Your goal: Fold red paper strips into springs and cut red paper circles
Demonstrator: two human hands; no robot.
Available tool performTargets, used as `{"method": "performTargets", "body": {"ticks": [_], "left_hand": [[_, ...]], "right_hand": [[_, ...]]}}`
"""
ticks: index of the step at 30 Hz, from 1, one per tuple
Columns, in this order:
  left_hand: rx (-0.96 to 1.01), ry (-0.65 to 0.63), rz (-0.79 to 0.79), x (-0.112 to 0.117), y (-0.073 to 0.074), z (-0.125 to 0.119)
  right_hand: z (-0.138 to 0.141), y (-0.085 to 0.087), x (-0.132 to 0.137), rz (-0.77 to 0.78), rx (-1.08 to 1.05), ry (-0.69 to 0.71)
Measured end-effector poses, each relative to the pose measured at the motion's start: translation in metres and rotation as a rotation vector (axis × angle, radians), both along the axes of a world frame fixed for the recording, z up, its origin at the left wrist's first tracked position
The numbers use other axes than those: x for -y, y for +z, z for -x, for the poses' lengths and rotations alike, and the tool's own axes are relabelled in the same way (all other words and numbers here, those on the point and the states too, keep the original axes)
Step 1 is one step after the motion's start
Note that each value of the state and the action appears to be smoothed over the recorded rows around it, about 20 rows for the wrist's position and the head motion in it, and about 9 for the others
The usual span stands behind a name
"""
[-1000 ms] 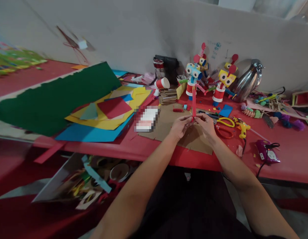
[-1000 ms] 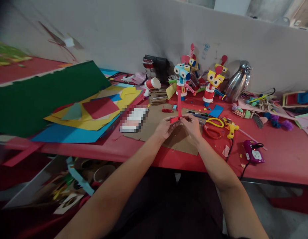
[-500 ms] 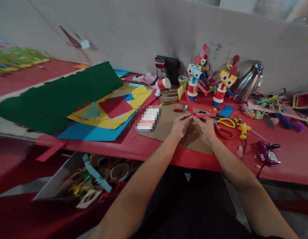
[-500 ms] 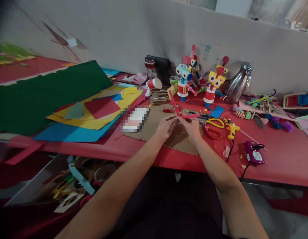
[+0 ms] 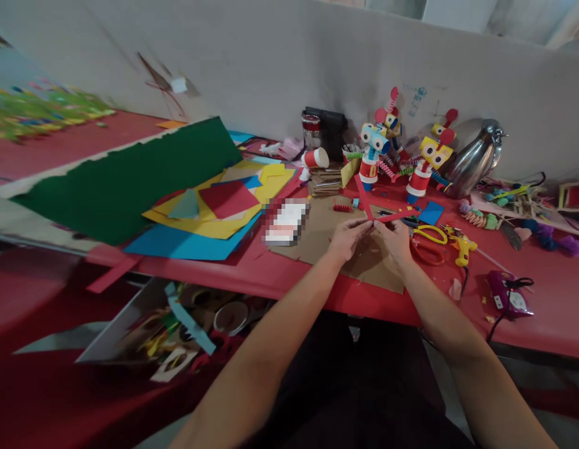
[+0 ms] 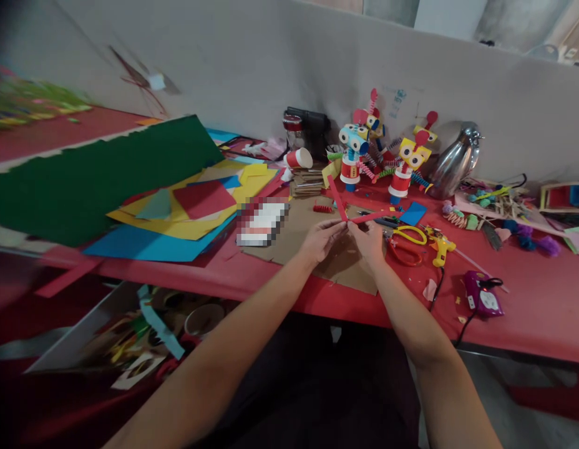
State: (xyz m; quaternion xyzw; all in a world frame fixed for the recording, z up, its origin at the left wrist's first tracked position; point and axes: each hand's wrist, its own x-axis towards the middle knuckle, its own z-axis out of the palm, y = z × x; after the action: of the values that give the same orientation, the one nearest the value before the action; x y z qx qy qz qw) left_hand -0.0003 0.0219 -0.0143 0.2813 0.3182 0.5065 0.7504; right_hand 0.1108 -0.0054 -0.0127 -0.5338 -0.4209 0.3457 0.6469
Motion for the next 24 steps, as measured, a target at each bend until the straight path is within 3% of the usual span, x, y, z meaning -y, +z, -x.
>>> {"method": "performTargets", "body": {"ticks": [15,24], "left_hand": [[-0.017,-0.045,-0.017,0.001,0.004,0.005],[-0.005,0.062,0.014,-0.005,-0.001,0.003]], "right_hand": [[-0.003,0.000,0.000,0.016,0.072,0.030],[0.007,-0.003,0.004,-0.029,0.019,0.156]]}}
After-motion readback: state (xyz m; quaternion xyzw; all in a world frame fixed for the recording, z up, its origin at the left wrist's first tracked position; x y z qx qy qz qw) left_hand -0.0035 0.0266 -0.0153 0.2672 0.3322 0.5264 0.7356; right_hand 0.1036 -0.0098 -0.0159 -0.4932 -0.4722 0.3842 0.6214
